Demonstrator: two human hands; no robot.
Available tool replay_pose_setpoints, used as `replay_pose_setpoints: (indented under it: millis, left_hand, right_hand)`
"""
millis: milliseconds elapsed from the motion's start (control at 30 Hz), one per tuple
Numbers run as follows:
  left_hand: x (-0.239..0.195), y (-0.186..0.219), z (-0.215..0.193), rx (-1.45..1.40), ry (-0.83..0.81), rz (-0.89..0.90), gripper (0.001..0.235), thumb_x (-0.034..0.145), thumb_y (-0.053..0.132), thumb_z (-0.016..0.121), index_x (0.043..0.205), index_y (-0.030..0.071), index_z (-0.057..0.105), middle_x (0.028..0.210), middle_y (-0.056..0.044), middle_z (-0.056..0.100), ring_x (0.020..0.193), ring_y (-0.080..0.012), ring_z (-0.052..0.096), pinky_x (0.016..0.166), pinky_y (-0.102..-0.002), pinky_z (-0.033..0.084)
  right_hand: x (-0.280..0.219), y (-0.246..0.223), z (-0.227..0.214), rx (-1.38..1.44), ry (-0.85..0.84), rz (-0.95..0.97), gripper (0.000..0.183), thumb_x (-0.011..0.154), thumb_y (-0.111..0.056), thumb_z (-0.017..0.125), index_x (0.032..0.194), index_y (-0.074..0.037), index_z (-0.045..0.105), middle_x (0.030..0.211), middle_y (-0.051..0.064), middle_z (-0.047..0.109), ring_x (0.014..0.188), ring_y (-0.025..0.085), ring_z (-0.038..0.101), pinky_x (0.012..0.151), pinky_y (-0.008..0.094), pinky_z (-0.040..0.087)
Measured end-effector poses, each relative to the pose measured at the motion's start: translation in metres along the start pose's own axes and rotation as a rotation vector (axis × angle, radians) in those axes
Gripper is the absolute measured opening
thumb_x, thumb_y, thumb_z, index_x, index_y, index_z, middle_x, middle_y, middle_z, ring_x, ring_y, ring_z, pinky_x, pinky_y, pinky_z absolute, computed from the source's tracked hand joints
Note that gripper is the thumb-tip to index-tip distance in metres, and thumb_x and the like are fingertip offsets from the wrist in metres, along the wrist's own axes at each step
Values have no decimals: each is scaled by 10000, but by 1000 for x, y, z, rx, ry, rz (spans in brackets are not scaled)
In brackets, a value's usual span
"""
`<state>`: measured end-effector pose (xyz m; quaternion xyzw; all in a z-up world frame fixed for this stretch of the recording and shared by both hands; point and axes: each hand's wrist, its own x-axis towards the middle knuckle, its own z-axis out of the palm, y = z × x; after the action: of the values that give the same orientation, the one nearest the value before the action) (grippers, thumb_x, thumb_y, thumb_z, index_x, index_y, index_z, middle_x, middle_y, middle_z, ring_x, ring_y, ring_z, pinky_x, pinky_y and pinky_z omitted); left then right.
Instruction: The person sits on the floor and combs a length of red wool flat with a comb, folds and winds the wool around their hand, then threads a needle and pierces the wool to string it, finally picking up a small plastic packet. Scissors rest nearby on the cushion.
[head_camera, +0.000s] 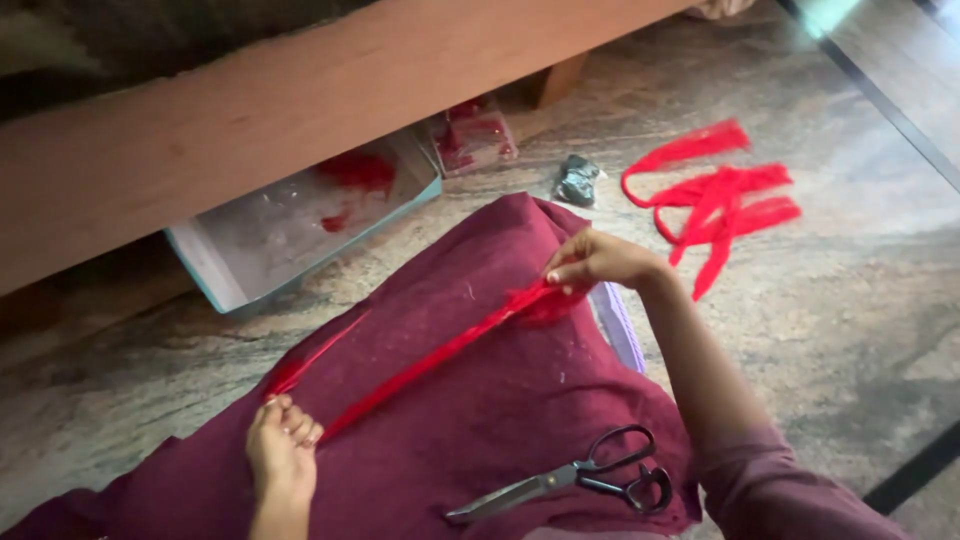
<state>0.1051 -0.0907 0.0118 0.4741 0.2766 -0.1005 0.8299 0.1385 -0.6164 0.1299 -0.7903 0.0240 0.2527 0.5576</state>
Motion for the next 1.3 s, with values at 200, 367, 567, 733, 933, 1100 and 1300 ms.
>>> replay_pose_setpoints:
  millis: [200, 367, 567, 733, 933, 1100, 1300]
  left_hand:
    - [-9, 4, -5, 111, 94, 119, 245, 1100, 209, 384, 901, 108, 486, 591, 57, 266, 458, -73, 220, 438, -276, 215]
    - [-17, 14, 10, 195, 125, 225, 268, 1116, 230, 381, 905, 98, 479, 596, 58, 290, 455, -67, 238, 418, -269, 211]
    - [-35, 22, 23, 342, 204, 270, 295, 1117, 220, 381, 877, 82, 481, 588, 57, 307, 458, -59, 245, 420, -268, 221]
    - [-45, 13, 23, 647, 268, 392, 325, 1100, 205, 390, 858, 40, 530, 594, 22, 418, 463, -85, 350, 412, -308, 295]
    - [-56, 15, 31, 1043, 273, 685, 332, 1072, 152, 415, 873, -23, 616, 549, -97, 517, 466, -195, 495, 502, -390, 380]
    - [-70, 22, 34, 1158, 280, 774, 320, 1072, 143, 435, 898, -39, 632, 646, -172, 623, 559, -296, 635, 551, -424, 479]
    - [-82, 27, 39, 1509, 237, 831, 286, 1060, 166, 476, 891, -24, 610, 675, -234, 668, 642, -395, 707, 549, -476, 542]
  right_hand:
    - [16, 137, -31, 112, 511, 35, 266, 899, -172, 717, 1126, -38, 681, 953, 60, 675, 823, 154, 619, 735, 278, 511]
    - [12, 276, 2, -961, 529, 442, 697, 684, -502, 917, 1034, 39, 653, 992, 282, 724, 942, 438, 709, 847, 501, 584]
    - [-20, 235, 47, -540, 825, 490, 640, 640, -378, 914, 1055, 6, 614, 959, 267, 708, 931, 430, 701, 802, 512, 572]
    - [-46, 89, 68, -376, 994, 142, 236, 1066, -240, 578, 1191, -39, 568, 959, 263, 668, 860, 440, 687, 733, 531, 532]
    - [-57, 28, 82, -976, 582, -188, 337, 990, -139, 503, 1324, -103, 539, 913, 228, 642, 789, 388, 661, 645, 495, 553]
    - [-56, 12, 39, -692, 663, -1, 285, 1058, -203, 474, 1326, -109, 501, 888, 206, 637, 705, 375, 666, 572, 506, 568]
    - [-43, 63, 35, -510, 914, -175, 353, 1086, -176, 450, 1426, -82, 430, 939, 232, 657, 766, 395, 683, 620, 512, 570]
